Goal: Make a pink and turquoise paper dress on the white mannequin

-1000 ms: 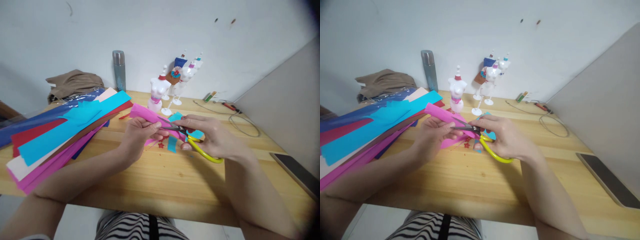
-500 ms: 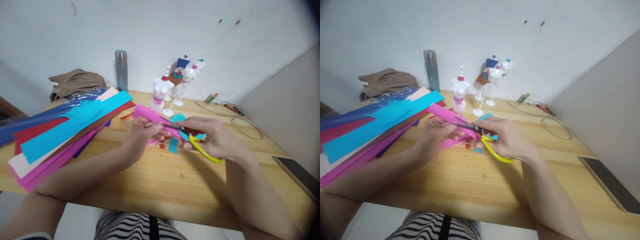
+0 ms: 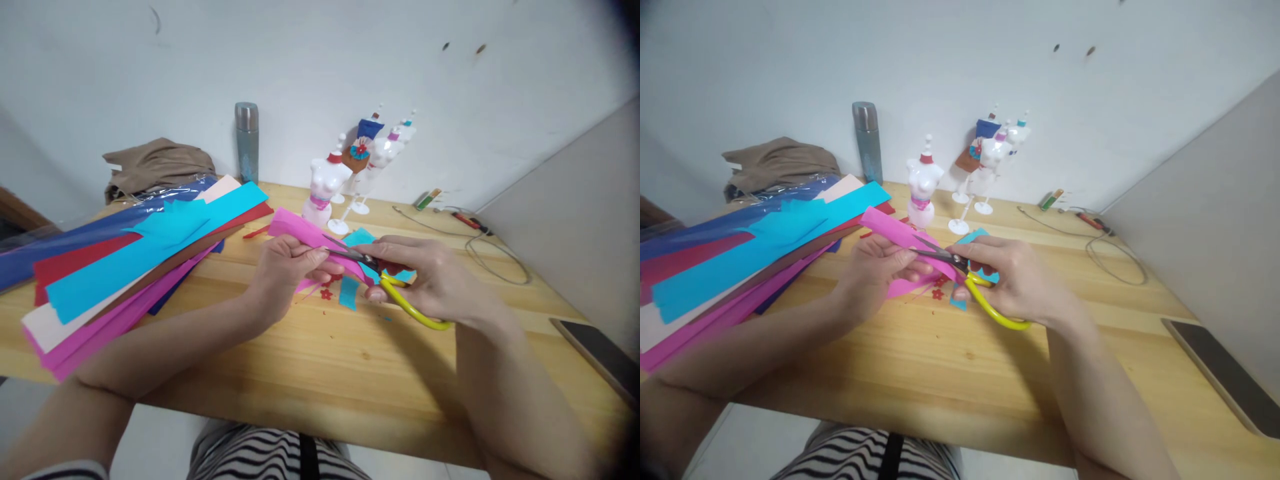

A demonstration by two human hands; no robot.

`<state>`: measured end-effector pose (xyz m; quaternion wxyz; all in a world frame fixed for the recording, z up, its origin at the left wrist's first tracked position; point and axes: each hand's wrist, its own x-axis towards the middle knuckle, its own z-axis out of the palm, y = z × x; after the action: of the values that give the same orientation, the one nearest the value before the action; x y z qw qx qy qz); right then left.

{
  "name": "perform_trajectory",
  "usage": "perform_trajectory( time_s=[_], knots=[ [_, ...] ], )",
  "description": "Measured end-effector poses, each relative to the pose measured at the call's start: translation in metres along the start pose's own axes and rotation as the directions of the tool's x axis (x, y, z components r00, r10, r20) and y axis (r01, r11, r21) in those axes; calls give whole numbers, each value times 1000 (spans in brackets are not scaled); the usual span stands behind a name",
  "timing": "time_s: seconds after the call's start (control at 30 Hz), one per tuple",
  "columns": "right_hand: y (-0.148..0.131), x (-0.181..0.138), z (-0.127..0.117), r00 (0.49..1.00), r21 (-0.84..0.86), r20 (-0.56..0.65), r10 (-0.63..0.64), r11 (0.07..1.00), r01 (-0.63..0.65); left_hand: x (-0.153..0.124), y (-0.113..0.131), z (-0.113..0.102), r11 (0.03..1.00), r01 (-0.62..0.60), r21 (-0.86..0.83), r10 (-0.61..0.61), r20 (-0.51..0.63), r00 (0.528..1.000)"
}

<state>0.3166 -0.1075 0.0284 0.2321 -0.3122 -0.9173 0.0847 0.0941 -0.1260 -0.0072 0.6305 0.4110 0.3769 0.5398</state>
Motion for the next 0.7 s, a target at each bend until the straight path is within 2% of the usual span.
perform_trajectory(
  time_s=[0.7],
  knots=[
    [5, -3, 3, 999, 81, 5, 50, 995, -51, 2, -3, -2, 1000, 3, -1, -3, 27, 1000]
  ],
)
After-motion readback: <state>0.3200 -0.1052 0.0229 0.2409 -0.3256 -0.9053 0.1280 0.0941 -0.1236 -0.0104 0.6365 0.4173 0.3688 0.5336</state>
